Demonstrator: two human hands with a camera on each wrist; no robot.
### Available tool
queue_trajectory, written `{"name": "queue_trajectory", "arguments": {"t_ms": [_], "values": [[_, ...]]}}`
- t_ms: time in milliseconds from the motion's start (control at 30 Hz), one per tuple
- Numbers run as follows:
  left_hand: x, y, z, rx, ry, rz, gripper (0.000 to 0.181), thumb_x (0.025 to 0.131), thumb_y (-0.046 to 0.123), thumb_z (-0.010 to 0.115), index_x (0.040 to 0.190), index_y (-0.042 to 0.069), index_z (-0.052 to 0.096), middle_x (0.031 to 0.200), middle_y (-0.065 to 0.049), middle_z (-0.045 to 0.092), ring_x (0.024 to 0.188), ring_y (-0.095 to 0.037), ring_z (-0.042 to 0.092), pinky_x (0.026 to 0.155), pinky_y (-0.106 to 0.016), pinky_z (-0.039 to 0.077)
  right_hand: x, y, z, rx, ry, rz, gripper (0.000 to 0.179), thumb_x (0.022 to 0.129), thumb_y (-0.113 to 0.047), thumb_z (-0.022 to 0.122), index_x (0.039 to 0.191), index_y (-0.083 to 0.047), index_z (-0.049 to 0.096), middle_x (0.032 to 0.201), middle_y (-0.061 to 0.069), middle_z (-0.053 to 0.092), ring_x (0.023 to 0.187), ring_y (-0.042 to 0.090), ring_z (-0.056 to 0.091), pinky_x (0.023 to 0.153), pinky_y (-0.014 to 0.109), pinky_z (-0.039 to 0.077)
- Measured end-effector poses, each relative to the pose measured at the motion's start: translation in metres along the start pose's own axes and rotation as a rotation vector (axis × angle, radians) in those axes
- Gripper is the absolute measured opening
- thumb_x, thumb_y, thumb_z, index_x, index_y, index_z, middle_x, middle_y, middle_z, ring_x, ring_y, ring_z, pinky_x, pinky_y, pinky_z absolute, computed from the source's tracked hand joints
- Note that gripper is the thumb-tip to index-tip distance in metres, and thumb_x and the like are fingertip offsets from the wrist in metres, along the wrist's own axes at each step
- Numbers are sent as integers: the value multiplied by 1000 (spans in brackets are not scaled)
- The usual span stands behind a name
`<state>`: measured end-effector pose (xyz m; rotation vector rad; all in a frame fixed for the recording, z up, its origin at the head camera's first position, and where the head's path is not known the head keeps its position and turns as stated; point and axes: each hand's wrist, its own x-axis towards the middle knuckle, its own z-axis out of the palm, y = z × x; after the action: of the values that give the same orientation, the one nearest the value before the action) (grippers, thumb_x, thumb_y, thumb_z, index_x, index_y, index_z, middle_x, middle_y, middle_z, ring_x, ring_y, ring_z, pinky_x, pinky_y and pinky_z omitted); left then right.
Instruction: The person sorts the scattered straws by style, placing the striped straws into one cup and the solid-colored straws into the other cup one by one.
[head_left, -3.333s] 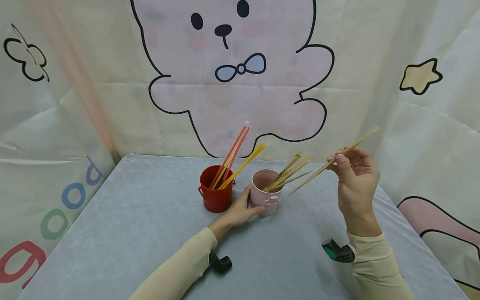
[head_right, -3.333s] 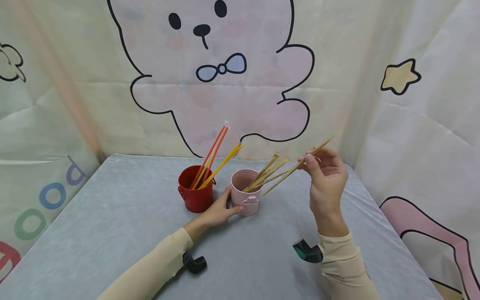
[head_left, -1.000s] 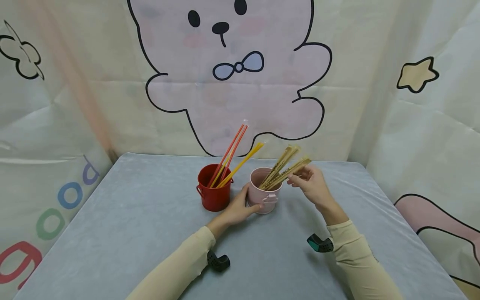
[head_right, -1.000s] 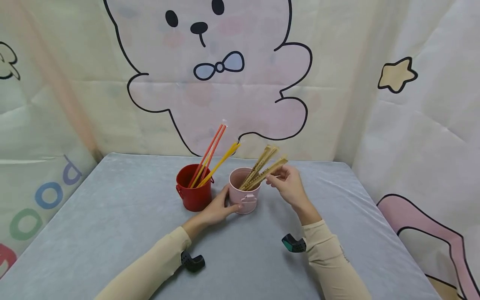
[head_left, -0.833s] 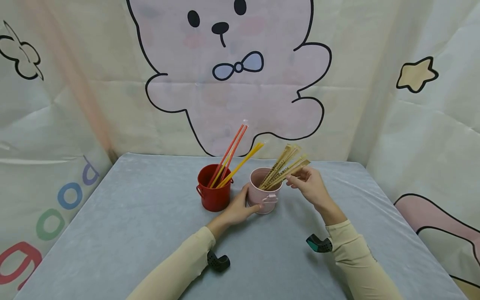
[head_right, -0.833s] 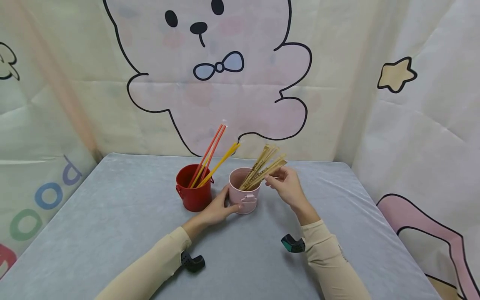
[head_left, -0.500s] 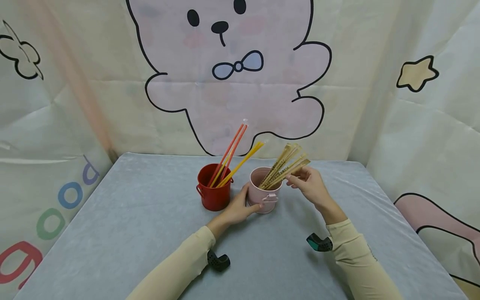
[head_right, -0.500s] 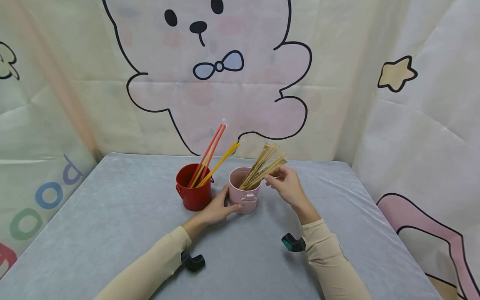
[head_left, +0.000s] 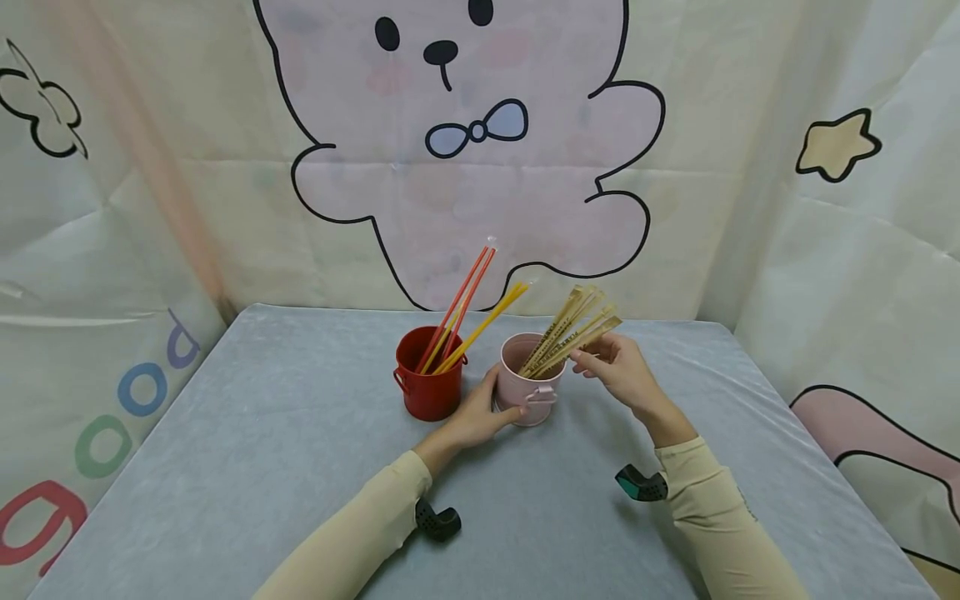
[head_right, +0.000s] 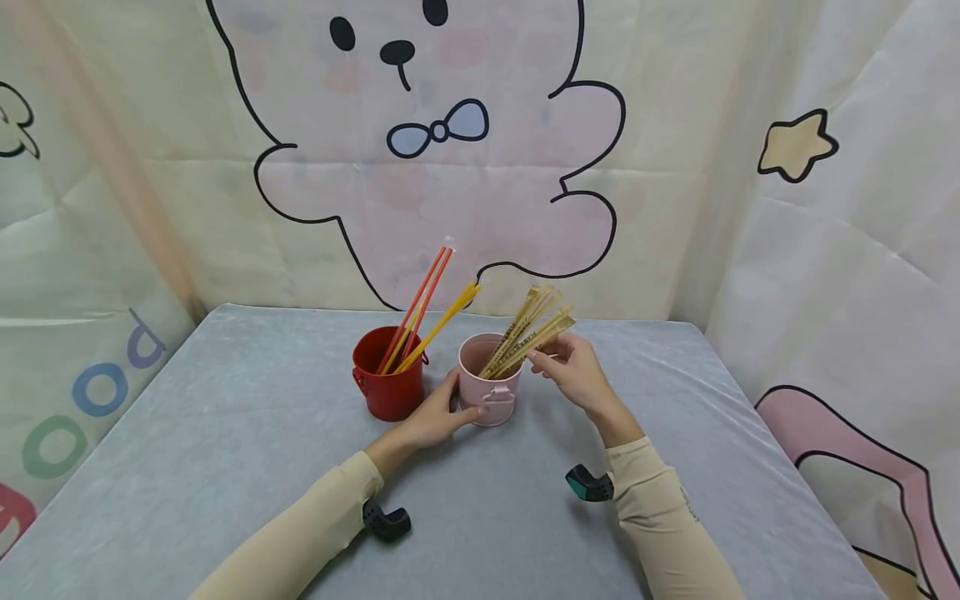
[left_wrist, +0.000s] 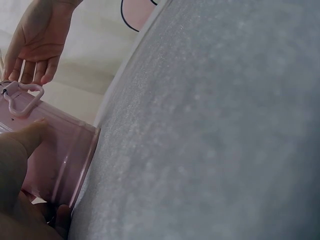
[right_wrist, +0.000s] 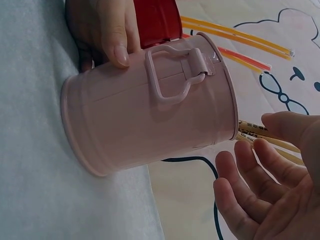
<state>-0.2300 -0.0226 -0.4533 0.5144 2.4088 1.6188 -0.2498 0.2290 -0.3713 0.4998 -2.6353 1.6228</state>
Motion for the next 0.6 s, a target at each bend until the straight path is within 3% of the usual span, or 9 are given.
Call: {"name": "queue_trajectory", "arguments": {"t_ms": [133,333,600], "values": [[0,0,0,-3,1,-7,84,94,31,71,160,17,22,165,-6,31,155,-23,25,127,-49,22,0,0,-1,-6,-15,-3,30,98,-16,65,115,9,64,97,8,72,78,5,68,76,29,60],[1,1,1,-19,-5,-5,84,94,33,71,160,19,21,165,-4,31,156,-22,25,127,-50,21,0,1,-3,-25,-37,-3,30,98,-14,65,116,10,63,107,30,69,77,3,68,77,28,59],[1,0,0,-13,-2,-29,84,93,32,71,160,19,22,165,-5,32,155,-23,26,127,-50,22,0,3,-9,-25,-111,6,34,102,-17,59,122,10,62,117,31,67,87,7,70,80,29,59]]}}
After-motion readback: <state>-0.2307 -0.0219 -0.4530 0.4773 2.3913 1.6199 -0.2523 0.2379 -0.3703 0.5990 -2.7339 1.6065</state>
